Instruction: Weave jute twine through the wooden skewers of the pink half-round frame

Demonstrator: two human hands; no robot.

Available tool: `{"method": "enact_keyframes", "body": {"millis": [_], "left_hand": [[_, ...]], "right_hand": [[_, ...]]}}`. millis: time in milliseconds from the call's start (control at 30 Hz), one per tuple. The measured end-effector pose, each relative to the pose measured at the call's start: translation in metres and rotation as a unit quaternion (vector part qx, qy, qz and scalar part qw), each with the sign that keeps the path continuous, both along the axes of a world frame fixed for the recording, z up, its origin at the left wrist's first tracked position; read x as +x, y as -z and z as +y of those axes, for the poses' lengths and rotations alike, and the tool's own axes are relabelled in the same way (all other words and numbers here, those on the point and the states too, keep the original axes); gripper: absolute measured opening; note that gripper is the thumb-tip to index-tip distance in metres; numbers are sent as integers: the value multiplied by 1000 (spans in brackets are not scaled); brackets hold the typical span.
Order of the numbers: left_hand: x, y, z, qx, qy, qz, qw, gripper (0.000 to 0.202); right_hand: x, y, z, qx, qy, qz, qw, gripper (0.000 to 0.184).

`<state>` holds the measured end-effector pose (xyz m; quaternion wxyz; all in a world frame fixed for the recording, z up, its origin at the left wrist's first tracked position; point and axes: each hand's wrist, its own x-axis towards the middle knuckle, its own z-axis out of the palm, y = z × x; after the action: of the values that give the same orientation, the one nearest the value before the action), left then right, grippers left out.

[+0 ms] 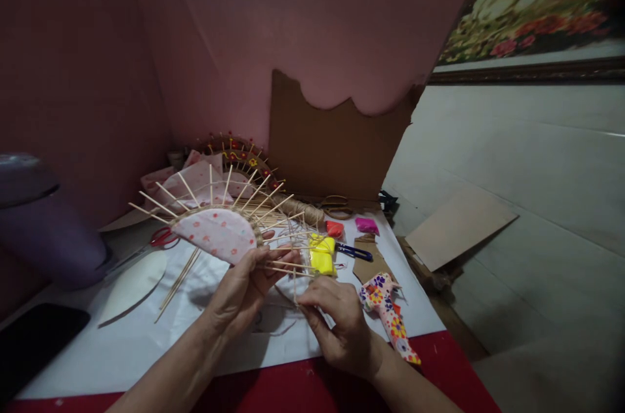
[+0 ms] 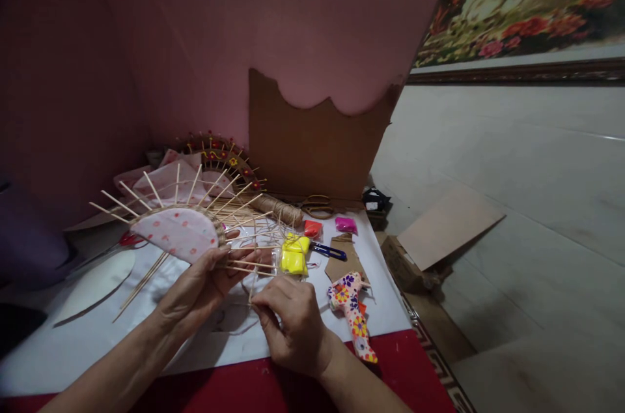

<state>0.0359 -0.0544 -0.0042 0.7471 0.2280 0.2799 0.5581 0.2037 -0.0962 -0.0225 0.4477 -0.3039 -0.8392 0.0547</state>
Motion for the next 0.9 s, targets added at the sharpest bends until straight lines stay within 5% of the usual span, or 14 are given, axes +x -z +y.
{"method": "enact_keyframes", "body": {"millis": [633,900], "left_hand": [[-3,-1,2,-4,11,2,1000,7],[-3,-5,-1,-24,2,-41,999,20]], "right_hand": [[-3,0,-2,-5,-3,-25,1000,14],[-5,10,6,-47,1,-43,998,16]]}}
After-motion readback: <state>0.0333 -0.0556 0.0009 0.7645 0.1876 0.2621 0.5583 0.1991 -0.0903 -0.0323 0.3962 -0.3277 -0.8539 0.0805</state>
